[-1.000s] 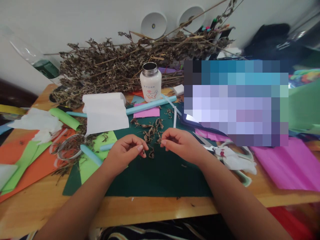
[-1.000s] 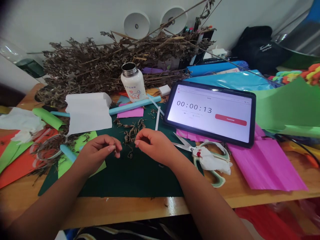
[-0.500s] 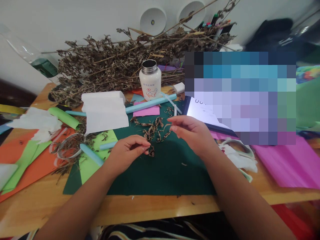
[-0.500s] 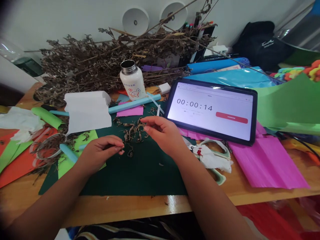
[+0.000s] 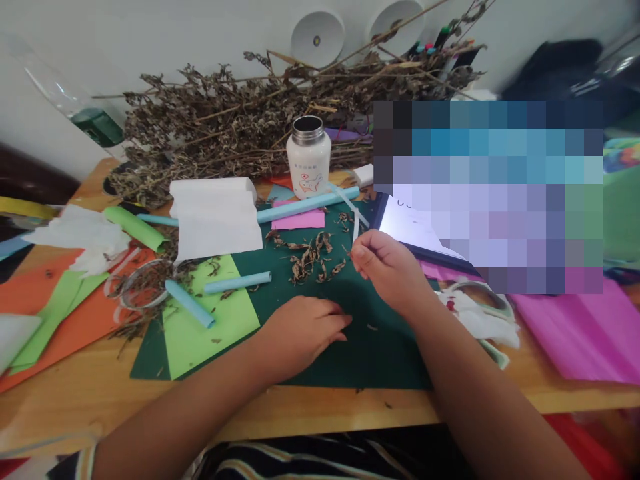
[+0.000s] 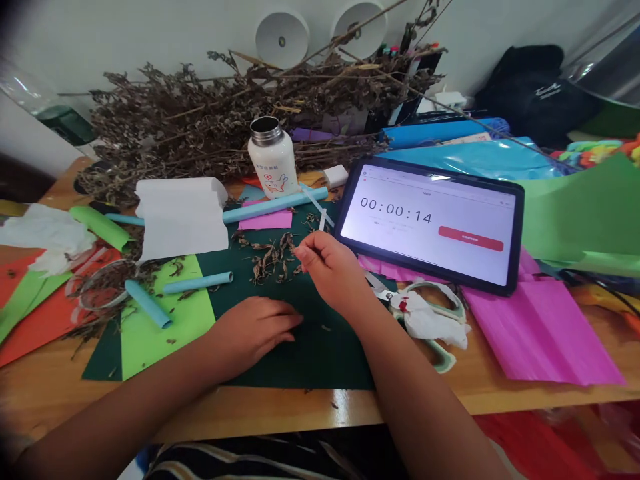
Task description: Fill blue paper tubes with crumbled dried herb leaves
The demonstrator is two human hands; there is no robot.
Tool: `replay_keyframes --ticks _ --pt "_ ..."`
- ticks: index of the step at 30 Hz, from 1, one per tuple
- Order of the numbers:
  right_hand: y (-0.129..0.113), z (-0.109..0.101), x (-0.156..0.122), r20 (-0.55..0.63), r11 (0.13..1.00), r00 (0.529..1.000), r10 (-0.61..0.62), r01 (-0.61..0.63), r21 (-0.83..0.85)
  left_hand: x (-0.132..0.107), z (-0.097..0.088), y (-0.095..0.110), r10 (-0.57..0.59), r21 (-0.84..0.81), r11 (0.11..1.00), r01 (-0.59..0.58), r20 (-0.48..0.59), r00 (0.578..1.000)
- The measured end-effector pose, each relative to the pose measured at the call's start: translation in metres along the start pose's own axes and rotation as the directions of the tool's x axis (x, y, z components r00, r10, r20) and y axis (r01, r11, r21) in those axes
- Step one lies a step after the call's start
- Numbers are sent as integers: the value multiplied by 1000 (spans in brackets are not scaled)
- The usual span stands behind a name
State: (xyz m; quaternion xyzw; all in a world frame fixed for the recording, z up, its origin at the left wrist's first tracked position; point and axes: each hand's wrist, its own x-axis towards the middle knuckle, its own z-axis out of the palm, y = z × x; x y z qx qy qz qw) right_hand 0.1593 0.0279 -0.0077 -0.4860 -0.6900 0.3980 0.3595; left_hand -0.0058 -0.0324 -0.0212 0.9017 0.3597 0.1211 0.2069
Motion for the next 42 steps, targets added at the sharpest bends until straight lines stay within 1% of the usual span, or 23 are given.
replay_keyframes --ticks 2,3,5,7,8,9,11,13,15,18,20,23,24,26,29,31,32,33,35,37,38,40,42 --pt "-1 0 -1 -2 998 1000 -10 10 -56 -1 -2 0 2 -56 998 -5 -49 999" --pt "-2 0 -1 7 996 1000 -25 26 -84 -2 -4 -1 -36 -109 994 27 -87 996" --pt "-4 2 -2 52 988 996 -78 84 -133 -4 -9 -3 -210 -272 949 159 -168 963" --pt "-5 5 -3 132 974 980 -149 168 -150 -5 -13 -6 -423 -483 828 284 -205 883" --pt "-6 7 -4 177 967 967 -184 210 -145 -6 -14 -7 -499 -584 751 309 -195 844" --pt "-7 9 -5 223 958 950 -217 251 -139 -6 -16 -9 -548 -667 676 314 -170 819" --pt "-8 13 -8 298 940 916 -270 317 -124 -5 -17 -10 -575 -773 560 298 -104 811" --pt "-9 15 -10 338 928 893 -296 352 -118 -5 -18 -10 -575 -800 515 307 -57 816" --pt "-9 16 -12 346 928 889 -300 355 -109 -5 -19 -10 -579 -768 545 337 -53 814" --pt "-10 15 -11 332 936 894 -300 344 -79 -5 -19 -10 -555 -654 661 367 -98 826" --pt "-10 15 -12 320 937 895 -311 345 -55 -5 -19 -9 -501 -536 762 362 -135 855" --pt "-11 15 -12 318 934 893 -319 353 -51 -5 -22 -10 -365 -333 895 296 -166 916" --pt "-11 14 -12 324 932 891 -319 356 -60 -5 -23 -10 -326 -287 919 270 -169 930" --pt "-11 11 -12 325 929 890 -320 362 -79 -6 -28 -13 -296 -218 942 255 -182 938" --pt "-10 1 -9 247 936 918 -311 341 -89 -11 -38 -22 -345 -139 937 320 -221 912" --pt "-6 -6 -6 162 945 946 -280 301 -129 -15 -44 -30 -405 -85 914 397 -254 878" --pt "-3 -9 -4 136 945 958 -254 276 -175 -17 -47 -35 -441 -52 893 446 -289 849" --pt "0 -10 -2 129 938 966 -226 251 -240 -19 -49 -40 -480 -17 863 505 -339 809" --pt "6 -11 1 172 891 971 -165 221 -396 -23 -53 -50 -552 36 772 635 -457 697" --pt "9 -10 1 238 825 966 -104 217 -522 -26 -57 -60 -616 54 672 739 -514 597" --pt "9 -8 0 272 796 958 -85 230 -560 -28 -59 -64 -642 60 631 773 -519 564" --pt "7 -3 -2 356 760 931 -80 288 -582 -31 -62 -71 -678 94 570 817 -509 531" --pt "4 3 -6 455 731 883 -116 386 -563 -33 -64 -76 -689 149 530 835 -498 527"
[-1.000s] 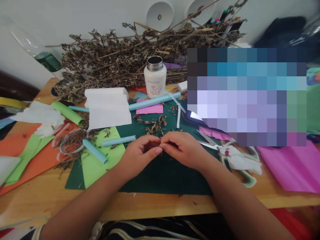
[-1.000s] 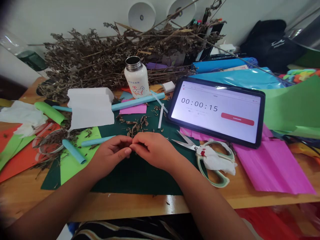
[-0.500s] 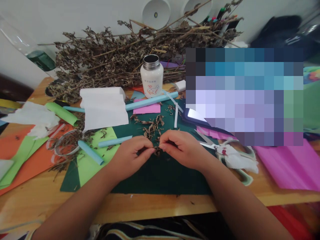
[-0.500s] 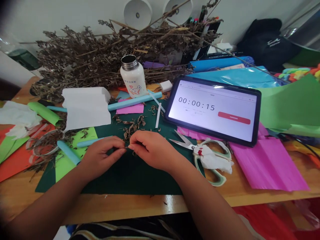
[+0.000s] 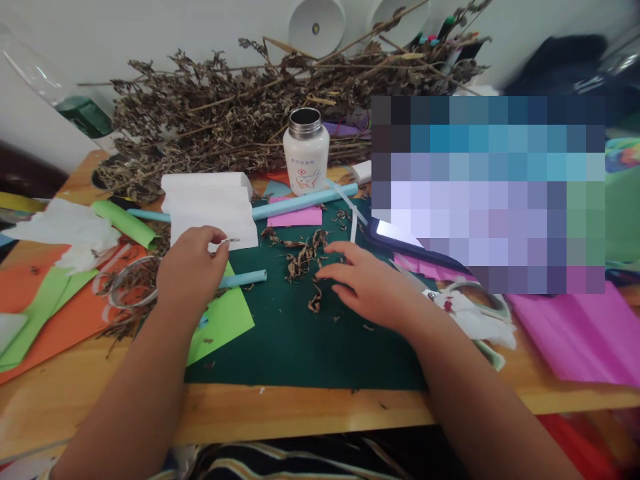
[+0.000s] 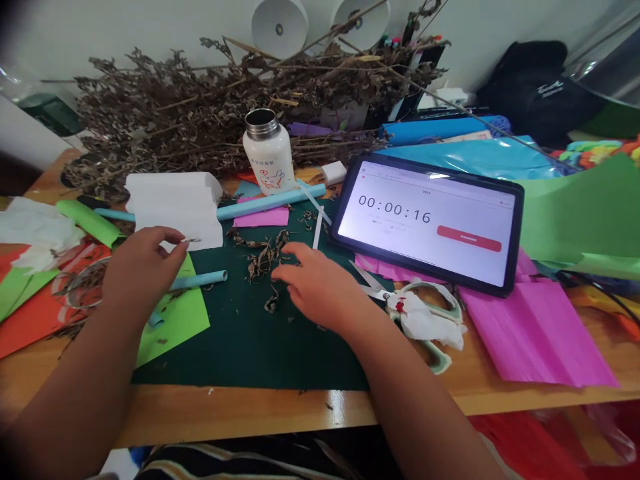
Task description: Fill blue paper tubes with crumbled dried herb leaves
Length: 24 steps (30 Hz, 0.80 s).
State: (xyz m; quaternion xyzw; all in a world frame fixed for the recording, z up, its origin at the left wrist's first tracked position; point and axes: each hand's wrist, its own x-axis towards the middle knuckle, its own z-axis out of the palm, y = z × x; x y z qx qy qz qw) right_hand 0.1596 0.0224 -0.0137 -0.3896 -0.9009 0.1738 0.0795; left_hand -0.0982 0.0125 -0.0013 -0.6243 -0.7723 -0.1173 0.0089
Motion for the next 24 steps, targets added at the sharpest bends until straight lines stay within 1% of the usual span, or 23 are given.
replay_keyframes --ticks 2,3,4,6,7,8,10,11,13,15,16,18,21,23,24 --pt "-7 4 1 32 995 996 -81 82 -52 1 0 -1 10 44 999 -11 18 1000" --pt "-10 6 2 39 991 994 -104 107 -85 1 0 0 35 37 999 -36 28 999" --pt "-12 8 2 40 986 992 -119 123 -116 -1 1 3 76 11 997 -76 39 996" --pt "-14 9 4 28 979 989 -146 148 -143 -8 3 13 211 -91 975 -205 68 975" --pt "-13 9 5 19 977 987 -160 161 -139 -13 4 20 291 -160 948 -276 82 953" --pt "-13 8 6 10 977 985 -172 172 -127 -19 5 27 373 -236 910 -340 110 921" --pt "-12 6 7 -10 977 980 -197 196 -83 -31 7 42 485 -367 840 -400 173 857" --pt "-11 6 8 -23 976 977 -213 211 -57 -36 7 48 520 -415 812 -411 192 833" --pt "-11 5 8 -64 967 965 -254 254 -13 -44 8 58 540 -472 792 -386 249 804" --pt "-11 5 7 -106 958 953 -285 287 8 -47 7 61 528 -498 796 -345 291 798" --pt "-11 6 7 -117 957 950 -288 291 11 -47 7 61 518 -511 796 -323 299 802" --pt "-12 5 6 -127 962 955 -267 272 19 -46 7 59 487 -555 790 -261 308 817" --pt "-12 3 5 -133 973 967 -219 226 39 -44 6 55 401 -653 752 -90 345 849" --pt "-10 0 4 -144 978 970 -197 204 36 -42 6 52 330 -718 696 35 362 872" --pt "-8 -1 3 -154 981 970 -186 193 33 -41 6 50 284 -752 653 88 352 892"
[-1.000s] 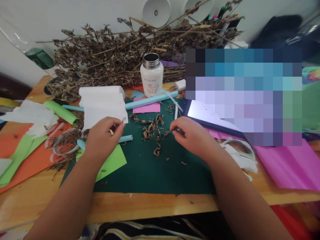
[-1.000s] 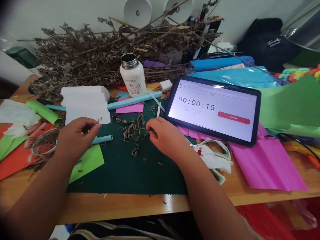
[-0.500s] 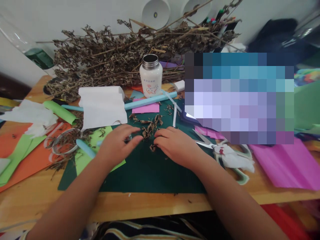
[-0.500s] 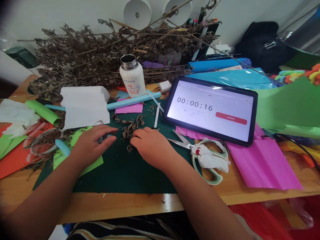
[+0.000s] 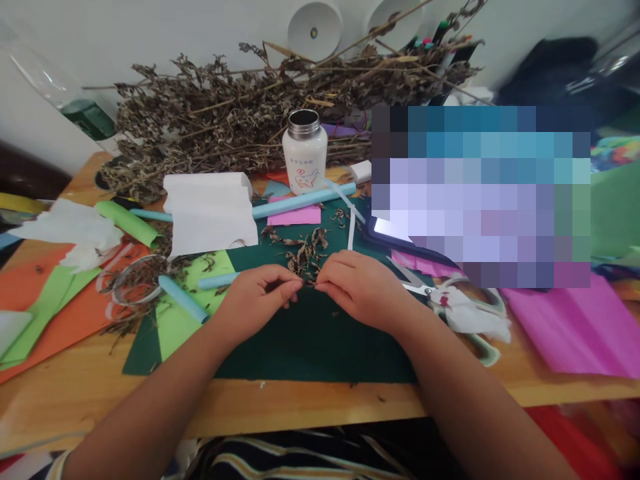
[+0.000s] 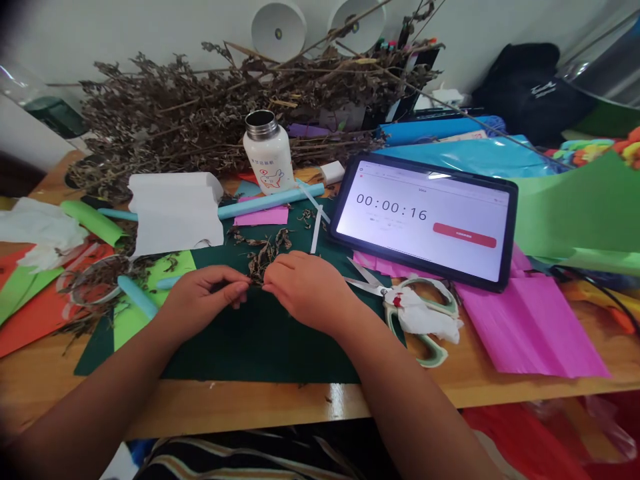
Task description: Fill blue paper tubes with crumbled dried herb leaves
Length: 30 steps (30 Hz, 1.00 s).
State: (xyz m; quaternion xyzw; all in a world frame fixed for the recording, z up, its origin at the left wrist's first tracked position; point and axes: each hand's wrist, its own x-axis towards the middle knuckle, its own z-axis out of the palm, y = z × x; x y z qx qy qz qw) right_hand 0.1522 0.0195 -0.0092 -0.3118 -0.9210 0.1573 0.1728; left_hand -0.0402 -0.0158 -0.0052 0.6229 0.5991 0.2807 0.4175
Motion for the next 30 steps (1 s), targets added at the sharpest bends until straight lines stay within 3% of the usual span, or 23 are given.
replay_keyframes --ticks 3,5,7,9,12,14,18,21,26,30 --pt "8 -5 -2 -79 999 996 39 -37 20 3 -8 -4 -28 -182 983 -5 -182 983" --pt "13 -6 -4 -133 998 990 48 -41 55 5 -10 -6 -14 -202 979 -33 -230 973" --pt "16 -6 -4 -159 996 986 52 -40 78 4 -7 -5 26 -147 988 -51 -166 986" --pt "15 -5 -4 -155 995 986 60 -47 89 1 3 -3 64 -86 994 -67 -31 997" --pt "11 -4 -3 -129 993 989 67 -53 106 -3 20 2 77 8 997 -79 172 982" --pt "8 -4 -2 -117 991 991 65 -51 120 -5 29 3 109 136 980 -145 245 963" --pt "5 -2 -1 -113 991 992 51 -36 130 -7 36 3 204 428 836 -343 338 919" --pt "3 -1 0 -107 992 994 37 -23 125 -7 36 3 193 549 736 -397 391 900" --pt "2 -1 0 -99 993 994 36 -24 118 -8 33 4 332 382 781 -494 416 847" --pt "3 -4 0 -79 992 996 50 -40 120 -10 26 4 390 160 866 -474 377 840"
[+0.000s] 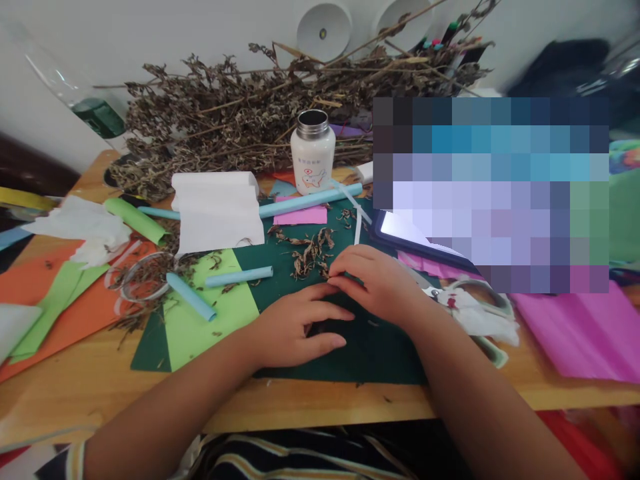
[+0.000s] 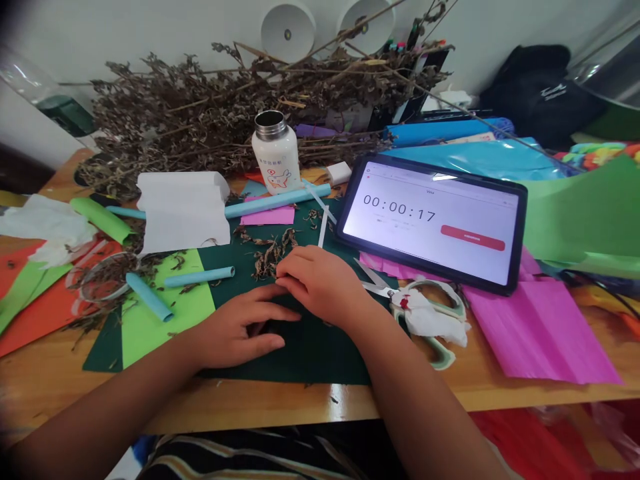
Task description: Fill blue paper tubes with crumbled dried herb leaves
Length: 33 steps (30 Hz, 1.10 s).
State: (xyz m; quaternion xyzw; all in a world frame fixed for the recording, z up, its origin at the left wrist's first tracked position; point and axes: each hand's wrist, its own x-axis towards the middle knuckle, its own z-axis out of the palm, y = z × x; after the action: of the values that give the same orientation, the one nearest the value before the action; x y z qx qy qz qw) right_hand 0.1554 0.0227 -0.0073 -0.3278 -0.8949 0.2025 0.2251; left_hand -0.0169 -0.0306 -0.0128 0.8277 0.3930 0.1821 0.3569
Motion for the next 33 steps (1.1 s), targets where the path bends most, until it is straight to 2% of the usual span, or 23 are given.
replay_keyframes --ticks 2,4,6,9,12,17,21,24,26,27,28,30,31,32,33 --pt "0 -1 0 5 1000 1000 -27 27 -1 -2 -2 -3 -44 -118 993 28 -132 990" --pt "0 0 -1 3 997 997 -75 75 7 -4 -3 -7 -152 -221 972 84 -313 938" --pt "-1 1 -1 0 991 992 -127 127 32 -5 -3 -12 -252 -301 944 137 -391 885" --pt "-3 3 -2 -7 978 980 -200 200 61 -4 -2 -14 -255 -304 941 150 -341 905" --pt "-5 4 -2 -48 969 969 -242 244 37 -2 -1 -12 -220 -246 960 131 -383 897" --pt "-11 4 -3 -47 982 982 -181 178 -64 0 -2 -8 -246 -285 950 129 -427 870" --pt "-10 0 -4 -41 979 982 -184 179 -101 0 -8 -6 -353 -455 876 161 -377 856" --pt "0 -7 -6 -101 987 988 -114 102 -121 -2 -17 -11 -426 -536 829 161 -417 803" --pt "8 -12 -6 -144 995 989 -35 21 -100 -4 -22 -14 -441 -504 841 193 -435 785" --pt "12 -13 -7 -153 997 988 -3 -10 -82 -4 -23 -14 -418 -440 869 224 -412 810" --pt "14 -13 -7 -148 998 989 13 -23 -64 -4 -23 -14 -364 -339 909 242 -361 859" --pt "15 -12 -6 -128 999 992 5 -10 -43 -3 -20 -10 -189 -79 981 177 -182 965" --pt "15 -10 -5 -120 999 993 -6 2 -39 -2 -18 -8 -97 27 995 99 -84 992" --pt "14 -8 -5 -116 999 993 -16 11 -40 -1 -16 -6 -24 93 995 25 -6 1000" --pt "13 -6 -4 -110 999 994 -28 23 -41 0 -14 -5 20 122 992 -23 27 999"
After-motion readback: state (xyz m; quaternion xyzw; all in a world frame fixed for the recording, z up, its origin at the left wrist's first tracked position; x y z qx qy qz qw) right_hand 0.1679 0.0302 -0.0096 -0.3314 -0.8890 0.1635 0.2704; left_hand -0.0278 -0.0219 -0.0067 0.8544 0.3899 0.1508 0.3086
